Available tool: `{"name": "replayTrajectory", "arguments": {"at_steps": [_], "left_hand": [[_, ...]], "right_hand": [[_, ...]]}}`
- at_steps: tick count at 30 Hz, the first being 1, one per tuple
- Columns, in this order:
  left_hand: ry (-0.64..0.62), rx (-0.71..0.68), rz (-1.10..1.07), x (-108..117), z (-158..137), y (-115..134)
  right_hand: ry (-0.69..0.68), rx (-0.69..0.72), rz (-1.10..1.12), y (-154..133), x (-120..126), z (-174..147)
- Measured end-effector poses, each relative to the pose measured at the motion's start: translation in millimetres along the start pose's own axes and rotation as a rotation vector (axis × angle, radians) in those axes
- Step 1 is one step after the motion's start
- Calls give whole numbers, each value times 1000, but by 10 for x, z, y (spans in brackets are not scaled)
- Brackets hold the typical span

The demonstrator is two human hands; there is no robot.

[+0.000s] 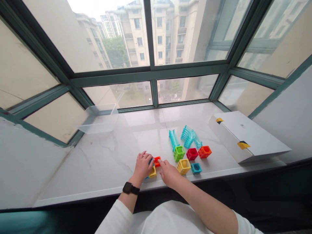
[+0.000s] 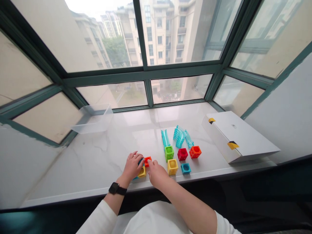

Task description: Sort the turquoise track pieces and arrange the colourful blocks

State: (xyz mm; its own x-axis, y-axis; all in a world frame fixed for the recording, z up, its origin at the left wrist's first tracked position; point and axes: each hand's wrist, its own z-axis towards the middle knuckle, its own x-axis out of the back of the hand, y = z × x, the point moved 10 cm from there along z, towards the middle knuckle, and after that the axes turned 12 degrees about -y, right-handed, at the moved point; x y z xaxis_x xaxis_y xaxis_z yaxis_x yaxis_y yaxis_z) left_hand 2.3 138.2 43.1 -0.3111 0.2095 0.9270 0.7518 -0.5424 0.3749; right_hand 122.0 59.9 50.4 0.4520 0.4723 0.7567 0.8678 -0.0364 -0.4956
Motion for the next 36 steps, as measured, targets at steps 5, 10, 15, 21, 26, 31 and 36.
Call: {"name": "replayTrajectory", "arguments": {"at_steps": [5,10,15,21,26,31,36], "left_hand": [[-10,-11,20,-47,12,14],[-7,20,25,-68,13,1],[-12,24,8,-66,15,-3],[-10,33,-19,-41,10,3],[8,54,-42,3,11,4],[112,42,-121,205,-24,96],[353,20,-474,671,-340,397]], "right_hand": [[-28,-71,-72,29,-110,116],[-2,-77,-99,13,-122,89],[-20,-122,-81,68,-104,86],[102,-74,-47,15,205,-128],[285,202,326,-139,591,-525],[151,360,1084,-104,641,-686],[55,380,1567,-62,633,-743]]}}
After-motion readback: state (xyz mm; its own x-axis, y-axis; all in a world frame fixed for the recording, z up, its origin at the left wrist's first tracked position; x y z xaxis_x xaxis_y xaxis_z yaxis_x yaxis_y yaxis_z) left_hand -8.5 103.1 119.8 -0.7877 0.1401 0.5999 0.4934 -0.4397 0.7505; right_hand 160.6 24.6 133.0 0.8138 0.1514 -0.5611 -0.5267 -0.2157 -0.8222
